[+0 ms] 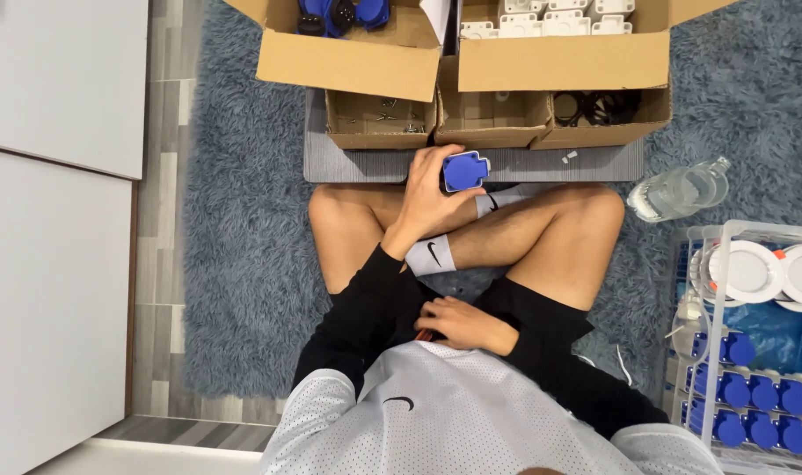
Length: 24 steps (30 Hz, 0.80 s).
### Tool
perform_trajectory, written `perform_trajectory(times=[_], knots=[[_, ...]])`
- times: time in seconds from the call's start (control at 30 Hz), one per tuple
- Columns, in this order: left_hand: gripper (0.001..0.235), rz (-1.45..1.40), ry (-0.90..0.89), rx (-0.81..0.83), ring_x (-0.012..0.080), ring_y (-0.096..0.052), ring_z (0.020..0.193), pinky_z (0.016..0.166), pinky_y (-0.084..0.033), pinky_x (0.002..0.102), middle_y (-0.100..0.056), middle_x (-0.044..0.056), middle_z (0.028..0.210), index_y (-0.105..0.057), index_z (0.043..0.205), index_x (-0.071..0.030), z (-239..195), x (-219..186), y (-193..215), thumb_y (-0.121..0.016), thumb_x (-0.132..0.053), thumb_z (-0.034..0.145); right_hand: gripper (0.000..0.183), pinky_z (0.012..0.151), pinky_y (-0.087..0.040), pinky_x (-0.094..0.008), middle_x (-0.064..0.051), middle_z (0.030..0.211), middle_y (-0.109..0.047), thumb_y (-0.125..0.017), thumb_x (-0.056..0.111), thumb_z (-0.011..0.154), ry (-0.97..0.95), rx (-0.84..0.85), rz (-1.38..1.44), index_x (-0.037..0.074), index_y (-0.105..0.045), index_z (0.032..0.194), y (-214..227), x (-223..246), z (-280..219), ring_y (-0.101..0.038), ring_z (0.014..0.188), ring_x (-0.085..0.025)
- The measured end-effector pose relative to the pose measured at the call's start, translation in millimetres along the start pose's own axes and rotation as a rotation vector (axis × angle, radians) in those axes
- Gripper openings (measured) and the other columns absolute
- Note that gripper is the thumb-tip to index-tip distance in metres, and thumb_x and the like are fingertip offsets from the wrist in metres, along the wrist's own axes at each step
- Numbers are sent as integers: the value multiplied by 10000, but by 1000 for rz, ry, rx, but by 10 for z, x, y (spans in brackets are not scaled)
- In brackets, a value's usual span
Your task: The person assembles a small electrical component by attaching a blue cover to a white base. They use a screwdriver to secure the cover with screws, then inspect the finished unit.
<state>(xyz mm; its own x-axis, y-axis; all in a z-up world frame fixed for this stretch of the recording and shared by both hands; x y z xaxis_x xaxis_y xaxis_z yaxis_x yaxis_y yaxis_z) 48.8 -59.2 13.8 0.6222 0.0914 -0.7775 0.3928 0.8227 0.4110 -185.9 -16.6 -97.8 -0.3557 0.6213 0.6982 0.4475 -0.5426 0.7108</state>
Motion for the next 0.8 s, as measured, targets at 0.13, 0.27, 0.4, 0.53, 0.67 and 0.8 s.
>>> perform_trajectory(times=[0.13,0.27,0.4,0.53,0.67,0.8], knots=[[777,-18,-60,-51,332,-675,1241,1102,-547,471,-691,98,1309,-650,1418,-122,-28,18,-77,-994,-462,810,124,913,-481,-412,-58,1121,-630,-705,167,989,209,-176,-48,193,-705,1110,104,246,-29,-614,1025,-281],[789,-32,-47,-89,328,-685,1246,1099,-561,460,-660,101,1328,-645,1440,-111,-59,-6,-108,-984,-465,822,165,935,-509,-406,-95,1067,-667,-727,234,1019,233,-195,-36,119,-702,1135,384,288,-6,-633,1062,-286],[777,-30,-26,-96,323,-698,1259,1095,-575,456,-639,95,1353,-628,1483,-118,-85,-15,-118,-965,-443,862,219,824,-582,-414,-95,985,-707,-720,244,1020,139,-424,-59,94,-691,1176,849,81,-148,-682,928,-286],[744,-31,-49,-123,342,-707,1254,1083,-589,457,-636,113,1349,-621,1485,-91,-86,-2,-130,-947,-404,894,366,723,-647,-418,-151,1014,-750,-697,205,1049,-18,-576,-14,19,-654,1361,1584,79,-384,-783,874,-321],[731,-10,-74,-162,327,-707,1250,1075,-597,434,-623,106,1349,-626,1469,-77,-80,-51,-84,-948,-397,895,462,820,-654,-513,-232,1120,-782,-763,284,1009,-188,-609,88,7,-659,1364,2186,-18,-698,-780,1009,-439],[767,-14,-27,-137,329,-695,1249,1071,-605,423,-586,135,1389,-576,1488,-52,-105,-116,-18,-956,-338,886,281,837,-634,-357,-188,1186,-744,-711,101,981,29,-982,335,129,-483,1144,3055,227,-995,-768,1007,-291]])
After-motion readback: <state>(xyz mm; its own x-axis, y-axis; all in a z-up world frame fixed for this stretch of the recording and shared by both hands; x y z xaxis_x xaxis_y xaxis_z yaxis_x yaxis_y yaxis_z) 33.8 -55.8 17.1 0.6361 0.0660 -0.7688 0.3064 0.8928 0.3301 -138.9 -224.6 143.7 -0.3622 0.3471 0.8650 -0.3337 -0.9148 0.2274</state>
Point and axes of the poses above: each hand's wrist, its own z-axis towards the middle knuckle, its own y-axis out of the back of the hand, x = y × z, the point moved 6 cm from there along z, towards the middle knuckle
